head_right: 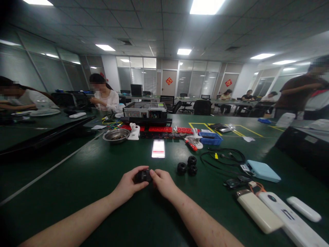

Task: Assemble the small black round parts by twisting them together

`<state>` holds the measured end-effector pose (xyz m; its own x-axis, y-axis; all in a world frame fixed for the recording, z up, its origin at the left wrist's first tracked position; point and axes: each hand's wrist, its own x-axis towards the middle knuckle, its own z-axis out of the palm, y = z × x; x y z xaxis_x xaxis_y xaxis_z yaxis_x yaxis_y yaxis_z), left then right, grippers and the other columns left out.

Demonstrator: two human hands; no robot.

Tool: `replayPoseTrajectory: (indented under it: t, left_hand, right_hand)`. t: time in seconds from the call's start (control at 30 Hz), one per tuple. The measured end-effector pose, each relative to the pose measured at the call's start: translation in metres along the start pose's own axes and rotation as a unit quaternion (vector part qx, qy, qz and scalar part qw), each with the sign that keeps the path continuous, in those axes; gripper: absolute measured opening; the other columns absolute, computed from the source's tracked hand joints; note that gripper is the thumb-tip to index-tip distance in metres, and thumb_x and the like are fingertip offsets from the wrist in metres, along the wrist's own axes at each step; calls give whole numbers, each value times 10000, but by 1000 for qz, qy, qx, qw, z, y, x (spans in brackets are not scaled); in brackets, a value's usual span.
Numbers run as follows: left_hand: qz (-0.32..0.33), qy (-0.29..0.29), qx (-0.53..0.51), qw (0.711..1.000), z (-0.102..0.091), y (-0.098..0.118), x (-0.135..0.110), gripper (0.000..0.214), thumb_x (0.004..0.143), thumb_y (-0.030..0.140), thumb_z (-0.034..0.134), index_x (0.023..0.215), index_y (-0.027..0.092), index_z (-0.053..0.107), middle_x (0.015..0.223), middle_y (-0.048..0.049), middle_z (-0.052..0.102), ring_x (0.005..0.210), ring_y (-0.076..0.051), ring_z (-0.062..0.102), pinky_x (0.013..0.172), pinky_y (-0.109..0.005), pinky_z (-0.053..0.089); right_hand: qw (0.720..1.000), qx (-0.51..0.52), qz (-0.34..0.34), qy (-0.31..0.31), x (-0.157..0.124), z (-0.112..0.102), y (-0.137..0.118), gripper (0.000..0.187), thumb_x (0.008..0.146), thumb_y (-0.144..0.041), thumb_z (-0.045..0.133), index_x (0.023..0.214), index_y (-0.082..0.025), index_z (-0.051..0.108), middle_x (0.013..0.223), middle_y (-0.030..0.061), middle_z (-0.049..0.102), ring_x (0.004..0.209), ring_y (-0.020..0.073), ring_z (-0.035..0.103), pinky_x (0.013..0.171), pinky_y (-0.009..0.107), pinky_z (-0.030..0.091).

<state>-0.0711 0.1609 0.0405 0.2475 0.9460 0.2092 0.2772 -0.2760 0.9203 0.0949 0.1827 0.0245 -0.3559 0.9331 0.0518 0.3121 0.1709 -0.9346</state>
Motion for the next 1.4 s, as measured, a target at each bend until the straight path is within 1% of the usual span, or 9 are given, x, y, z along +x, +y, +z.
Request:
replayPoseTrajectory:
  t: [0.13, 0.33, 0.5, 0.63, 0.73, 0.87, 1.1, 1.23, 1.4]
  left_hand:
    - [-70, -18, -81, 994, 0, -9, 5, 470, 681, 376, 593, 1082, 158, 481, 998, -89, 589, 811, -205, 605, 683, -293, 463]
    - [-216, -52, -177, 959, 2, -6, 10, 406, 738, 486, 466, 912, 120, 489, 690, -47, 616, 535, -142, 608, 472, -212, 407]
    - [-193, -26, -145, 970, 1, 3, 8, 345, 730, 384, 519, 954, 123, 495, 733, -40, 601, 561, -126, 588, 506, -222, 430]
    - [-89, 3, -43, 995, 0, 7, 5, 377, 656, 265, 613, 1007, 167, 515, 945, -60, 584, 777, -177, 588, 685, -294, 472]
    - [-12, -9, 39, 999, -3, 9, 1, 380, 634, 236, 634, 1005, 220, 550, 1020, -38, 574, 959, -208, 531, 845, -334, 420]
    - [1, -23, 65, 998, -4, 9, -1, 393, 646, 254, 627, 1030, 240, 545, 1032, -33, 570, 982, -213, 520, 854, -337, 417]
    - [-91, -32, -107, 990, 3, -5, 4, 465, 721, 421, 519, 1086, 148, 425, 923, -77, 570, 577, -139, 603, 554, -265, 458]
    - [-209, -35, -178, 961, 6, -3, 6, 435, 762, 499, 404, 976, 122, 443, 760, -61, 612, 500, -125, 604, 477, -214, 401]
    - [-220, -35, -192, 956, 4, 0, 8, 391, 756, 479, 439, 915, 123, 474, 686, -38, 610, 492, -111, 592, 472, -201, 399]
  right_hand:
    - [995, -66, -62, 33, -3, -2, -4, 191, 758, -350, 517, 791, -162, 517, 584, -36, 460, 521, 92, 424, 482, 201, 325]
    - [984, -151, -91, 37, -10, -2, -10, 302, 695, -312, 611, 954, -204, 500, 632, -37, 488, 558, 108, 457, 498, 207, 331]
    - [990, -120, -67, 34, -8, -2, -5, 295, 767, -441, 496, 936, -199, 508, 650, -22, 512, 564, 107, 477, 500, 206, 350]
    - [1000, -6, 20, 22, 1, -1, 5, 457, 832, -528, 264, 760, -152, 513, 515, -28, 462, 452, 91, 452, 430, 199, 348]
    - [998, 32, 49, 0, 5, 1, 7, 467, 806, -557, 291, 682, -151, 485, 452, -43, 417, 383, 84, 414, 366, 190, 320]
    - [999, 35, 35, -11, 3, 1, 3, 416, 794, -533, 352, 620, -164, 433, 454, -48, 413, 385, 77, 409, 369, 185, 330]
    - [998, -21, -60, 22, -3, -1, -1, 167, 789, -326, 483, 809, -161, 501, 586, -39, 460, 504, 82, 433, 477, 197, 348]
    - [994, -66, -85, 12, -6, -2, -7, 266, 718, -230, 584, 957, -169, 483, 606, -46, 471, 540, 93, 445, 503, 202, 346]
    - [991, -100, -87, 9, -8, -1, -8, 331, 719, -252, 590, 1019, -198, 459, 638, -38, 488, 569, 103, 467, 514, 209, 351]
